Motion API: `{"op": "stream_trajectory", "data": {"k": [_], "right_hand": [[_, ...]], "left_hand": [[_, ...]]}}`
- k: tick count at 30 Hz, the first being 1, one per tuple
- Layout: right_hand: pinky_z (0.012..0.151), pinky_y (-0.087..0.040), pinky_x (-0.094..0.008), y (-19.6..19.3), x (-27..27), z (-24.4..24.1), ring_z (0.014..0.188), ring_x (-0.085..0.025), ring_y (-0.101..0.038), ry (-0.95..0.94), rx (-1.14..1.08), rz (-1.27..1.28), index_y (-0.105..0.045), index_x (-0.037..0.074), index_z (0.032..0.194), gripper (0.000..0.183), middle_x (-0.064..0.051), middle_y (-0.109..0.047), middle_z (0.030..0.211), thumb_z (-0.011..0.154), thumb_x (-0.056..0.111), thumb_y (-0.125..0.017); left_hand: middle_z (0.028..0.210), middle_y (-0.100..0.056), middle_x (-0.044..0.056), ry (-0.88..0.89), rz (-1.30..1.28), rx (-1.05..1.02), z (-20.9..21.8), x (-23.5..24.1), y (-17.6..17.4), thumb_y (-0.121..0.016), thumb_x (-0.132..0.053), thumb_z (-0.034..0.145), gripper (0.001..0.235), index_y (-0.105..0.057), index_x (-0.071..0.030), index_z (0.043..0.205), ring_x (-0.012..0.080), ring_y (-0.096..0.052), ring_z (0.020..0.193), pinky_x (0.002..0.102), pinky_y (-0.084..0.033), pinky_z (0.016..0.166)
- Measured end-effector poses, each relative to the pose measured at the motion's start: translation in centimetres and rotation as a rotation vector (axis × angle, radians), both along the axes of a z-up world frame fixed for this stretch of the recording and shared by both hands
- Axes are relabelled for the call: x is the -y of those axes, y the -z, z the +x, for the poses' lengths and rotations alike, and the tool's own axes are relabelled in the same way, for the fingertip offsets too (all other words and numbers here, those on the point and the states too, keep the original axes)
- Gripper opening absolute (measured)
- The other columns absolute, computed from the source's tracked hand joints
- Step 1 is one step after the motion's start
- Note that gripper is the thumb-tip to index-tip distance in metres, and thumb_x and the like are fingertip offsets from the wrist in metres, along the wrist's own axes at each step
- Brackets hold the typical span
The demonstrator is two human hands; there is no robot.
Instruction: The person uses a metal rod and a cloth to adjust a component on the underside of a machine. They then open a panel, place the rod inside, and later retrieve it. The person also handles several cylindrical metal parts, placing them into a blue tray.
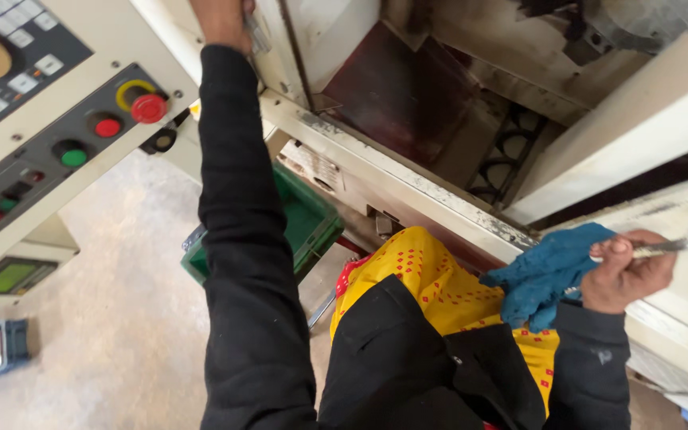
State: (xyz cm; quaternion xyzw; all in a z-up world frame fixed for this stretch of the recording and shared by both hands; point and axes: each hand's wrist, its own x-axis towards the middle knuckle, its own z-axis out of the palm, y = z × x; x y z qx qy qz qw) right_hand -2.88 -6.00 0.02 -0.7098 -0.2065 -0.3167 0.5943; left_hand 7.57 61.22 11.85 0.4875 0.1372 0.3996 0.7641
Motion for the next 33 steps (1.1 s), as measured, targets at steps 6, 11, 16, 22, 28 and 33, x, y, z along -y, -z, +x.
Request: {"op": "stream_trajectory", "data": {"k": [6,11,16,22,28,33], "right_hand": [[0.066,-0.051,-0.025,-0.8,-1.3,-0.5,0.070,-0.012,-0.056,-0.002,-0.043,0.069,-0.053,-0.003,0.111,0.042,-0.008,-0.056,0.086,0.122,0.035,-0.067],[0.063,-0.049,-0.024,-1.4,-1.8,-0.5,0.066,-0.010,-0.052,0.034,-0.048,0.025,-0.054,-0.002,0.109,0.043,-0.006,-0.054,0.082,0.117,0.039,-0.063],[0.070,-0.049,-0.024,-0.8,-2.6,-1.3,0.077,-0.009,-0.050,0.074,-0.104,0.106,-0.053,-0.001,0.117,0.029,-0.006,-0.054,0.098,0.119,0.027,-0.059],[0.074,-0.045,-0.025,-2.9,-4.6,-2.4,0.082,-0.012,-0.049,0.258,-0.093,-0.108,-0.051,0.003,0.122,0.024,-0.004,-0.052,0.101,0.105,0.000,-0.067],[0.096,-0.049,-0.034,-6.6,-8.1,-3.9,0.104,-0.018,-0.053,0.518,-0.092,-0.353,-0.046,0.003,0.134,0.056,-0.011,-0.046,0.115,0.090,-0.012,-0.078],[0.099,-0.046,-0.045,-6.8,-9.3,-5.5,0.118,-0.033,-0.049,0.741,0.048,-0.669,-0.035,-0.005,0.136,0.075,-0.017,-0.045,0.128,0.072,-0.015,-0.072]], "left_hand": [[0.079,-0.052,0.006,0.089,-0.003,0.055,-1.6,3.2,-1.4,-0.059,-0.003,0.101,0.018,-0.047,-0.004,0.114,0.0136,-0.048,0.056,0.030,-0.040,0.048],[0.090,-0.054,0.001,0.209,0.159,0.070,-5.6,9.9,-4.2,-0.065,-0.006,0.104,0.027,-0.050,-0.008,0.126,0.0093,-0.044,0.055,0.027,-0.037,0.047],[0.098,-0.055,0.001,0.455,0.230,0.187,-8.5,15.6,-5.1,-0.063,-0.006,0.116,0.017,-0.049,-0.008,0.126,0.0063,-0.037,0.054,0.024,-0.033,0.049],[0.085,-0.045,-0.001,0.691,0.271,0.218,-9.8,21.9,-5.1,-0.063,-0.008,0.120,0.014,-0.050,-0.008,0.123,0.0072,-0.037,0.054,0.024,-0.034,0.050],[0.087,-0.052,0.001,0.965,0.328,0.276,-9.8,27.8,-5.4,-0.068,-0.016,0.116,0.020,-0.051,-0.006,0.122,0.0072,-0.044,0.056,0.022,-0.039,0.050],[0.098,-0.057,0.002,1.179,0.332,0.303,-9.1,32.9,-5.7,-0.069,-0.018,0.114,0.022,-0.052,-0.006,0.123,0.0065,-0.049,0.063,0.020,-0.041,0.050]]}}
